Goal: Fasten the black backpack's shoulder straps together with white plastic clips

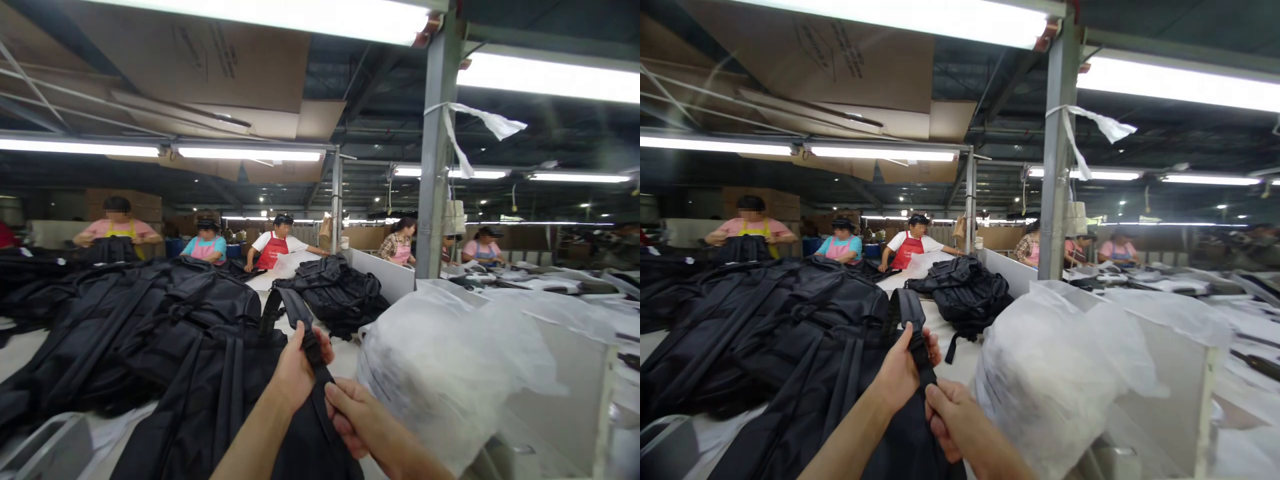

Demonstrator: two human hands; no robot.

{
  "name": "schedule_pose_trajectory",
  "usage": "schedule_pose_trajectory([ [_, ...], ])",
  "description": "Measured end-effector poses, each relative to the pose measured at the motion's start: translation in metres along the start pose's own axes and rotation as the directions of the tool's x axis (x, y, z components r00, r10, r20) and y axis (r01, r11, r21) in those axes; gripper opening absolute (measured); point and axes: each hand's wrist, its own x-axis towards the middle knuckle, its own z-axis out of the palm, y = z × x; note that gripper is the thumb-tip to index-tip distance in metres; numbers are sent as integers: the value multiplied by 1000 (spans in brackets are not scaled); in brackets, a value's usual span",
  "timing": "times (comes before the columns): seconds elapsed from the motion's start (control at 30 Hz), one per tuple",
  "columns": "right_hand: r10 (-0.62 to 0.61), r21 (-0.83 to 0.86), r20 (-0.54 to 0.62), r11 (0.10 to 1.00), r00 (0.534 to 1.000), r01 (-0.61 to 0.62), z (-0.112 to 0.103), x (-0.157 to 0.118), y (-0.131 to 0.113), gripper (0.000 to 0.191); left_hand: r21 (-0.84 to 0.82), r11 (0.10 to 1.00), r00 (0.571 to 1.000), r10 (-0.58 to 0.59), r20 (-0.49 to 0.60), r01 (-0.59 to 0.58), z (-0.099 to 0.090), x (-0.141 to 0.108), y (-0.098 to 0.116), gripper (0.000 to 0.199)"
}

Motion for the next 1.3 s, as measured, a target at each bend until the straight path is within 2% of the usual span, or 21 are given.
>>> schedule_pose_trajectory([
  [0.07,-7,112,41,994,999,2,-2,3,-5,59,19,998,987,51,150,-55,-2,-8,-2,46],
  [0.1,0,143,45,990,999,-6,-1,5,-4,60,47,996,980,59,190,-70,-4,-11,-5,50],
  [0.17,33,155,60,987,998,-42,2,9,1,61,124,984,980,109,164,-131,-8,-12,-10,57],
  [0.2,48,150,69,987,996,-58,4,11,4,60,179,963,975,181,125,-202,-9,-13,-11,59],
  [0.27,59,158,93,985,994,-74,8,13,8,58,348,877,943,317,102,-332,-11,-14,-11,62],
  [0.3,60,174,94,982,994,-76,10,13,9,55,450,816,930,344,126,-363,-12,-16,-10,61],
  [0.33,62,195,86,978,994,-78,10,13,8,51,546,750,925,342,163,-374,-12,-19,-9,58],
  [0.4,69,248,68,965,995,-84,8,11,4,42,677,641,932,266,245,-361,-10,-27,-5,51],
  [0.5,83,286,44,954,996,-92,1,4,-3,36,762,519,921,171,351,-387,-1,-42,-1,55],
  [0.57,59,276,77,958,995,-79,-3,-3,-8,39,783,446,901,210,380,-434,11,-47,1,50],
  [0.6,38,270,108,961,993,-66,-5,-6,-10,41,772,441,888,263,377,-458,17,-46,2,42],
  [0.63,9,264,136,963,991,-45,-6,-9,-11,44,737,476,875,320,364,-480,24,-44,3,34],
  [0.7,-42,243,159,970,986,2,-7,-12,-15,49,588,647,872,410,268,-485,36,-34,3,30],
  [0.77,-58,197,133,980,989,31,-6,-10,-19,52,423,794,896,428,120,-436,43,-18,4,36],
  [0.83,-52,149,90,988,995,38,-5,-5,-20,53,338,867,918,397,-28,-365,45,0,6,40],
  [0.97,-17,92,11,996,1000,16,-3,6,-19,42,294,933,945,269,-186,-207,37,28,11,43],
  [1.13,39,47,-116,998,992,-34,5,10,-7,29,269,957,947,180,-266,-107,22,49,7,41],
  [1.23,87,62,-135,995,987,-80,8,6,5,32,291,955,954,141,-266,-60,12,49,1,39],
  [1.3,90,72,-65,994,994,-86,5,0,8,39,315,949,971,90,-221,-16,5,41,1,38],
])
